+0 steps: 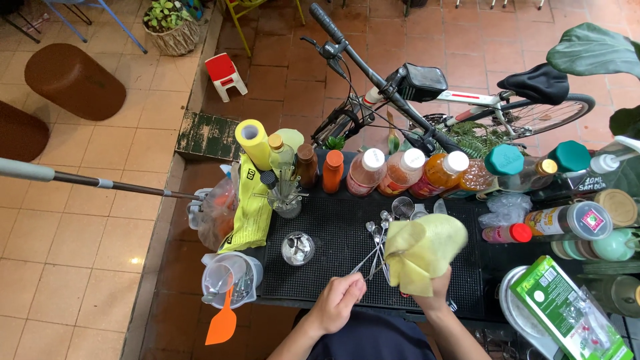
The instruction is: Polishing and wiping several small bar spoons using a yellow cleaning cloth.
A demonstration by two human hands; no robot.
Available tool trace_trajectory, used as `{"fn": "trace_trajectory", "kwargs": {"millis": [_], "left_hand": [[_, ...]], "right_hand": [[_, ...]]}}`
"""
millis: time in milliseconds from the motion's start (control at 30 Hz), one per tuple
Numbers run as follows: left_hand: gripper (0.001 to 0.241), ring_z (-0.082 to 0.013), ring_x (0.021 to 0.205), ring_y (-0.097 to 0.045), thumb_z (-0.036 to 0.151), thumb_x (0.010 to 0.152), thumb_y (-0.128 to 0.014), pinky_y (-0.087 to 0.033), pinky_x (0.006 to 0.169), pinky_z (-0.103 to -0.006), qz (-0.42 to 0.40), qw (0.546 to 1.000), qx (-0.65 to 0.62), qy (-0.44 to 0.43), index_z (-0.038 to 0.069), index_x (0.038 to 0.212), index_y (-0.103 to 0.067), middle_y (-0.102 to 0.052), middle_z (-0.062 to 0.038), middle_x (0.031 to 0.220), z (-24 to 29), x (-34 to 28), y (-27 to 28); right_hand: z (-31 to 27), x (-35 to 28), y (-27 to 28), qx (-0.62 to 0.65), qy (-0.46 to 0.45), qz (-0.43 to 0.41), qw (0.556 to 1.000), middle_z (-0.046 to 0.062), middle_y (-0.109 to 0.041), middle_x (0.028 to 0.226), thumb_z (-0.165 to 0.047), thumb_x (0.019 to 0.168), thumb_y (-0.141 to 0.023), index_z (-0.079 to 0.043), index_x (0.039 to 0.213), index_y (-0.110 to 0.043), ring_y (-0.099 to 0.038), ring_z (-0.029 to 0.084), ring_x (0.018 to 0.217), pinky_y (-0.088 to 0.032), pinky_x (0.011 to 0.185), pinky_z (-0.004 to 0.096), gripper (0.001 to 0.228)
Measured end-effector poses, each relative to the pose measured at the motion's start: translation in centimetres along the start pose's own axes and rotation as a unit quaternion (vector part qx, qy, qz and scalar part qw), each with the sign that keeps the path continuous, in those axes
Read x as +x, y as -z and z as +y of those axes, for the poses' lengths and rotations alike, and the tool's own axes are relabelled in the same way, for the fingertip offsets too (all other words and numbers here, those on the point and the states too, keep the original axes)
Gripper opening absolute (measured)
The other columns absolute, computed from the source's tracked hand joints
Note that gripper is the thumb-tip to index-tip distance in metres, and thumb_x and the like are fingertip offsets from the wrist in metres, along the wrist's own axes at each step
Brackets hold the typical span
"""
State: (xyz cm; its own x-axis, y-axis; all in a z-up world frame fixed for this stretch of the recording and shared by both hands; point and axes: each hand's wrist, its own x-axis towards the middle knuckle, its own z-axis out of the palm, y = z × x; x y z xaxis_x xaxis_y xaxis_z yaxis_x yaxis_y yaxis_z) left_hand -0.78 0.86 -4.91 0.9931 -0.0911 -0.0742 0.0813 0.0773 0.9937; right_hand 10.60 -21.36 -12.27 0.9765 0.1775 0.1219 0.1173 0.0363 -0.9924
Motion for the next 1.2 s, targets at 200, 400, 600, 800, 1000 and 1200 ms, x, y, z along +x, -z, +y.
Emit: {"fn": "trace_trajectory", "kwargs": {"millis": [200, 400, 600, 800, 1000, 1200], "left_hand": [[0.040, -0.0177, 0.058, -0.056, 0.027, 0.109, -0.042, -0.046, 0.059, -0.0312, 0.035, 0.998, 0.050, -0.004, 0.001, 0.082, -0.055, -0.057, -0.007, 0.066, 0.5, 0.1, -0.2], [0.036, -0.0234, 0.060, -0.065, 0.025, 0.105, -0.046, -0.048, 0.058, -0.0333, 0.064, 0.996, 0.065, 0.009, -0.001, 0.087, -0.061, -0.066, -0.011, 0.070, 0.9, -0.1, 0.4], [0.029, -0.0229, 0.067, -0.063, 0.026, 0.096, -0.059, -0.049, 0.059, -0.0348, 0.106, 0.976, 0.155, -0.106, -0.002, 0.096, -0.067, -0.066, -0.012, 0.077, 5.5, -0.5, 2.7], [0.035, -0.0174, 0.057, -0.062, 0.020, 0.091, -0.063, -0.050, 0.053, -0.0314, 0.221, 0.951, 0.178, -0.126, 0.000, 0.118, -0.070, -0.070, -0.008, 0.075, 6.6, -0.7, 3.3], [0.022, -0.0148, 0.066, -0.072, 0.007, 0.098, -0.063, -0.056, 0.061, -0.0278, 0.296, 0.898, 0.277, -0.170, 0.005, 0.117, -0.074, -0.074, -0.007, 0.080, 6.3, -1.4, 5.0], [0.019, -0.0113, 0.060, -0.070, 0.004, 0.097, -0.062, -0.054, 0.054, -0.0246, 0.375, 0.878, 0.265, -0.134, 0.002, 0.111, -0.075, -0.074, -0.008, 0.079, 6.7, -2.4, 5.9]], "right_hand": [[4.8, -1.7, -0.2, 0.164, -0.204, -0.079, 0.962, 0.011, -0.068, 0.126, -0.014, 0.084, -0.076, -0.005, 0.139, -0.054, -0.069, 0.023, 0.110, -0.060, 0.092, 0.040, 0.060], [5.9, -4.2, -1.6, 0.054, -0.212, -0.179, 0.959, 0.011, -0.069, 0.121, -0.014, 0.071, -0.087, -0.005, 0.131, -0.057, -0.071, 0.025, 0.106, -0.061, 0.088, 0.042, 0.068], [1.0, -3.1, -3.0, 0.052, -0.107, -0.242, 0.963, 0.009, -0.065, 0.125, -0.013, 0.077, -0.083, -0.005, 0.134, -0.054, -0.067, 0.021, 0.110, -0.057, 0.092, 0.038, 0.064], [-8.6, -0.9, -7.0, -0.099, -0.055, -0.384, 0.916, 0.007, -0.080, 0.111, -0.015, 0.088, -0.072, -0.007, 0.116, -0.074, -0.079, 0.020, 0.101, -0.061, 0.088, 0.034, 0.029], [-8.7, -0.8, -6.8, -0.112, -0.052, -0.410, 0.904, 0.007, -0.080, 0.099, -0.016, 0.085, -0.070, -0.006, 0.108, -0.074, -0.079, 0.022, 0.089, -0.061, 0.080, 0.034, 0.025], [-9.3, -1.0, -6.8, -0.098, -0.134, -0.431, 0.887, 0.006, -0.079, 0.090, -0.020, 0.084, -0.072, -0.007, 0.104, -0.073, -0.078, 0.021, 0.078, -0.063, 0.071, 0.034, 0.024]]}}
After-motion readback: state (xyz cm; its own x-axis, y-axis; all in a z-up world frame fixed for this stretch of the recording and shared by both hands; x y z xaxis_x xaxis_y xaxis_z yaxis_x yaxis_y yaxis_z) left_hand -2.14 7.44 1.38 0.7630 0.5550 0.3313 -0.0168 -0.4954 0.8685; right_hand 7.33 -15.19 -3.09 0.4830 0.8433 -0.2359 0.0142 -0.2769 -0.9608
